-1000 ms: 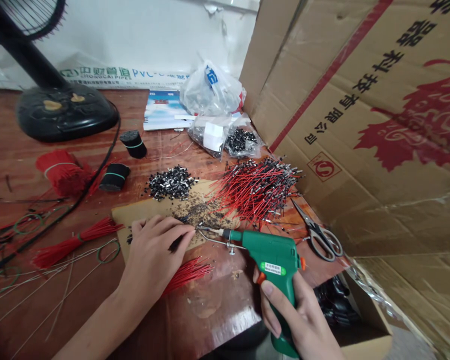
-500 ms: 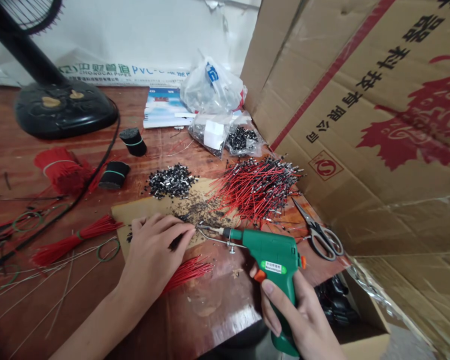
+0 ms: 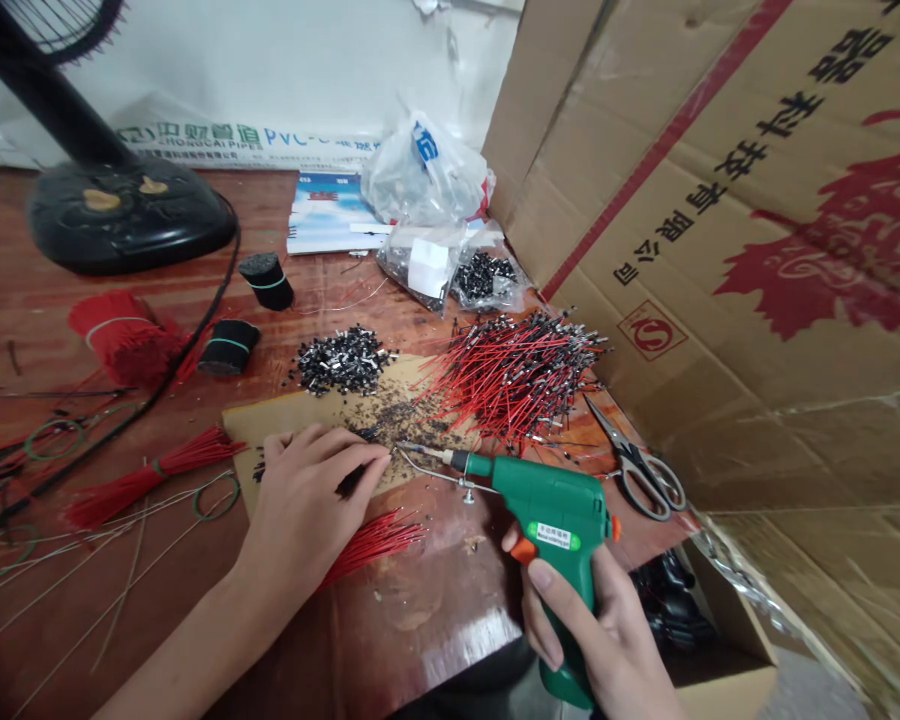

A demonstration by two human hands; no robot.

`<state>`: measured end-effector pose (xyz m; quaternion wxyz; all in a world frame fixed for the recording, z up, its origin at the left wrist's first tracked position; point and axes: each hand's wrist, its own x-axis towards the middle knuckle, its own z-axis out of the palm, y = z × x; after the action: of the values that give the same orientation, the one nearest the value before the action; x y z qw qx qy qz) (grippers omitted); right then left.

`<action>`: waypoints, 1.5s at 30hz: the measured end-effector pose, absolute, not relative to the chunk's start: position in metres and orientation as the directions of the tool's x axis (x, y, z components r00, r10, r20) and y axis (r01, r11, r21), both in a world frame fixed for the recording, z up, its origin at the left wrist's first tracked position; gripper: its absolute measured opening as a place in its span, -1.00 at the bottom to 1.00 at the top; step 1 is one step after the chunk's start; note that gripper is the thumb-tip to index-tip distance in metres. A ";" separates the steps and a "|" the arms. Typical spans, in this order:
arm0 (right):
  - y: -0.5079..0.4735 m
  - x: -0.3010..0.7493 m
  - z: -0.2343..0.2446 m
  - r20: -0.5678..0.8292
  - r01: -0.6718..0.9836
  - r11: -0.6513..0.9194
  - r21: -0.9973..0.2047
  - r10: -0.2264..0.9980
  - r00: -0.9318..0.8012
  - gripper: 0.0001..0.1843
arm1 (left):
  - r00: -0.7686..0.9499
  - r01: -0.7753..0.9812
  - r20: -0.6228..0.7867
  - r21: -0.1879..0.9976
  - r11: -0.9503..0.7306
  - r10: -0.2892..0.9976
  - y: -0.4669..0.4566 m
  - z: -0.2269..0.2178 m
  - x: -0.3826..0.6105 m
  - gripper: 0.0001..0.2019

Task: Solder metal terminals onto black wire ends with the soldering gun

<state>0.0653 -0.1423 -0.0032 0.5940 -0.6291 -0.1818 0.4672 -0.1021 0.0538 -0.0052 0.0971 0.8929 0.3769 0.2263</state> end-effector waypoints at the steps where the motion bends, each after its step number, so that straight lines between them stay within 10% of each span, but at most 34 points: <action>1: -0.143 0.065 -0.004 -0.367 -0.325 -0.222 -0.919 0.781 0.504 -0.68 | 0.613 0.626 0.336 0.344 -0.699 0.715 0.054 -0.005 -0.102 -0.81; 45: -0.144 0.073 -0.021 -0.239 -0.284 -0.112 -0.952 0.854 0.463 -0.74 | 0.679 0.583 0.339 0.290 -0.759 0.651 0.054 0.005 -0.102 -0.89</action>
<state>0.0727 -0.1438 -0.0206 0.6207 -0.5883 -0.2420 0.4582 -0.1023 0.0541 0.0054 0.0794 0.9127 0.3381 0.2150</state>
